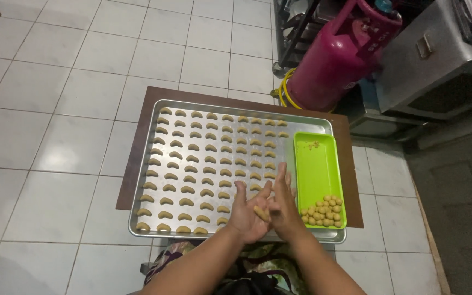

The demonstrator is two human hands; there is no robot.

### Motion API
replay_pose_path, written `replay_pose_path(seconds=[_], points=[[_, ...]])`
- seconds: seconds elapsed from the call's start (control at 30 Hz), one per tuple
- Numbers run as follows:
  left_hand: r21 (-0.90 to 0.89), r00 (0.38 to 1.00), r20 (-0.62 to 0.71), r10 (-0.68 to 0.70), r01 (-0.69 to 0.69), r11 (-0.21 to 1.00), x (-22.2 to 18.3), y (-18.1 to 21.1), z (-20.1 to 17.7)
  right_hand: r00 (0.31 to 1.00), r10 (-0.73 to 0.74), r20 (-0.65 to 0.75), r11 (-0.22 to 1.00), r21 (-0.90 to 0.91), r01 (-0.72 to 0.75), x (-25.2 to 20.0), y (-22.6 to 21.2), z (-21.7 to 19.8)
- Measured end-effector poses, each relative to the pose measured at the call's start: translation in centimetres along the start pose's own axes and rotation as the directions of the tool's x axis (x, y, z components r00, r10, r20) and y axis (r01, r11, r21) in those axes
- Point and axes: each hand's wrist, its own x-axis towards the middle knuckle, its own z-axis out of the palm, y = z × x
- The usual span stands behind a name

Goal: Shaping small dough balls into crescent-shaped pastries and arranging them on a baking tray.

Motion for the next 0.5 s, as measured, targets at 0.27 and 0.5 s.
replay_pose_path(seconds=[0.27, 0.5], points=[[-0.024, 0.982, -0.152, 0.111, -0.116, 0.993, 1.1, 0.3, -0.9, 0.944, -0.227, -0.238, 0.973, -0.097, 0.209, -3.8, -2.7, -0.2], [0.522, 0.976, -0.07, 0.207, -0.141, 0.841, 1.7, 0.3, -1.6, 0.999, -0.024, -0.031, 1.0, -0.021, 0.023, -3.6, -1.8, -2.3]])
